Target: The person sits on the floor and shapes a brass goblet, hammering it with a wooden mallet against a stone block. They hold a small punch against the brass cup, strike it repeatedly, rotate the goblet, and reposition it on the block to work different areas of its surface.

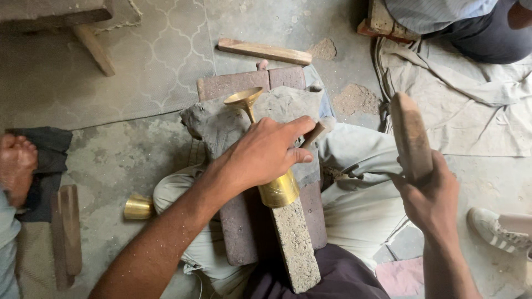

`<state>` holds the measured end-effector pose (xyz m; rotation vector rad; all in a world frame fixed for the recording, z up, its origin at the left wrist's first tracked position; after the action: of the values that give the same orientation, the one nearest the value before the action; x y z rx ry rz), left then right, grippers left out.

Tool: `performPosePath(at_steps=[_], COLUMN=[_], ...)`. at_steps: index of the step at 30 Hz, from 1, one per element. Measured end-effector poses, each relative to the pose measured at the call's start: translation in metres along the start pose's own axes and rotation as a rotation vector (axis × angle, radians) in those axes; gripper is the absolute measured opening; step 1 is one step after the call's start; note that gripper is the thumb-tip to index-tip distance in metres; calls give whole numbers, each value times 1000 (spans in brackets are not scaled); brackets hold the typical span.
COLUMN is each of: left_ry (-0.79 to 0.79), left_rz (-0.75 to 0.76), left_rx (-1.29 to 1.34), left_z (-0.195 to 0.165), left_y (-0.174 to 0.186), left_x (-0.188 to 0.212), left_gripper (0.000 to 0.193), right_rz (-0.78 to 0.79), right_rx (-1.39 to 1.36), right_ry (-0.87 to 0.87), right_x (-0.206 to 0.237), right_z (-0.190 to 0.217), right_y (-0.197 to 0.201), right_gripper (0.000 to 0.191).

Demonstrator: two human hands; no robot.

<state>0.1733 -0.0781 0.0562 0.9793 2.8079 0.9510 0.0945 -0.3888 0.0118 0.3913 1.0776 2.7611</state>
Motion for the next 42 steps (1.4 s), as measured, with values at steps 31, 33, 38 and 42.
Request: performPosePath(at_steps=[31, 33, 38, 42], left_ry=[38, 38, -36, -101], left_rz=[45, 32, -52, -122], left_rx=[-76, -71, -120, -108], left_z=[-20, -20, -19, -15], left_y=[-7, -8, -7, -9], left_x=[6, 9, 20, 30], left_gripper=[27, 28, 36, 37], right_rz=[174, 96, 111, 28], right_rx=[76, 266, 255, 431], right_ry=[87, 310, 187, 361], right_x=[-25, -21, -19, -12], right_z=[39, 49, 49, 63], right_y=[-10, -8, -3, -1], right_gripper=[54, 42, 47, 42])
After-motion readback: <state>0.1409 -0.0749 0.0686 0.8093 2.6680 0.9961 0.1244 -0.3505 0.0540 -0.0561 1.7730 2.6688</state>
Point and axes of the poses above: each hand's wrist, its own x-axis away from the middle knuckle, its own y-axis out of the back of the hand, z = x × y, the point moved 4 cm from there along -x, towards the middle knuckle, and after that the axes turned 4 degrees about z, right-handed, at the moved point
